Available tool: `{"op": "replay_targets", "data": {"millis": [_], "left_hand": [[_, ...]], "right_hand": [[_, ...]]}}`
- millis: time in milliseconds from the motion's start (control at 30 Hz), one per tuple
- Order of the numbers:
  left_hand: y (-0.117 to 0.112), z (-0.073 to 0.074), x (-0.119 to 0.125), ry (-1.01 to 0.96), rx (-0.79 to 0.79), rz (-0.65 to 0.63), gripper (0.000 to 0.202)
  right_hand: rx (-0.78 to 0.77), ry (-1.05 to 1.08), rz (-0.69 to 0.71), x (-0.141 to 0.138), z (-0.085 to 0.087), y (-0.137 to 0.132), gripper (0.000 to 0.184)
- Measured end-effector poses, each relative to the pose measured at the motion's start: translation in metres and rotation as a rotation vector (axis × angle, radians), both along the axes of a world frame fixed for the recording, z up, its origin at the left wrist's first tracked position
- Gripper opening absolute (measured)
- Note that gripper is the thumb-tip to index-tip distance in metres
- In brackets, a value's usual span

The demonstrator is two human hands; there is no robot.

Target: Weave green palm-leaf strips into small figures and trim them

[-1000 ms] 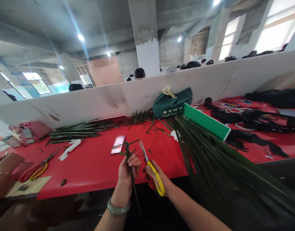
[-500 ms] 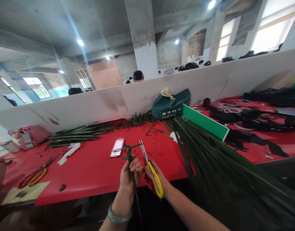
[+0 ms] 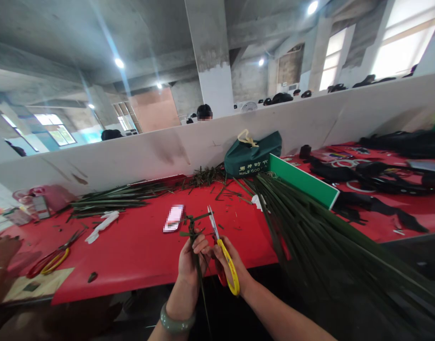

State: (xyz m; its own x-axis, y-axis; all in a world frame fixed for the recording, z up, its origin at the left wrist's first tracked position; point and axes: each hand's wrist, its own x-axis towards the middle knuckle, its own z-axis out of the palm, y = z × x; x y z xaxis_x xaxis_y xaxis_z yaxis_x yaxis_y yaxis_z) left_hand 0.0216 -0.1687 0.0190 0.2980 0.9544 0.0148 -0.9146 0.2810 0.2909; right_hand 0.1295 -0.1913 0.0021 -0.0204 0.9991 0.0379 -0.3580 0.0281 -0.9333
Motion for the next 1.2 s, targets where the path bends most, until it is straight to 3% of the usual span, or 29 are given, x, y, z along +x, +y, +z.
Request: {"op": "replay_targets", "data": {"millis": [367,633,800,967,1200], "left_hand": [[0.002,-0.001,-0.002,0.03,0.01,0.018,0.002],[0.003,0.0,-0.004,0.067,0.003,0.031,0.011],[0.004,0.001,-0.005,0.055,-0.007,0.043,0.018],[0.003,0.002,-0.006,0.036,-0.005,0.055,0.01],[0.006,-0.003,-0.004,0.054,0.0,0.02,0.009]], "right_hand": [[-0.038,0.034,-0.026,-0.004,0.003,-0.003,0.036],[-0.134,-0.172,-0.092,0.025,0.003,0.046,0.033],[-0.096,-0.143,-0.044,0.029,0.0,0.041,0.032],[0.056,-0.545,0.017,0.033,-0.009,0.041,0.044],[0.159,-1.476,-0.087,0.066,-0.011,0.092,0.05]]}}
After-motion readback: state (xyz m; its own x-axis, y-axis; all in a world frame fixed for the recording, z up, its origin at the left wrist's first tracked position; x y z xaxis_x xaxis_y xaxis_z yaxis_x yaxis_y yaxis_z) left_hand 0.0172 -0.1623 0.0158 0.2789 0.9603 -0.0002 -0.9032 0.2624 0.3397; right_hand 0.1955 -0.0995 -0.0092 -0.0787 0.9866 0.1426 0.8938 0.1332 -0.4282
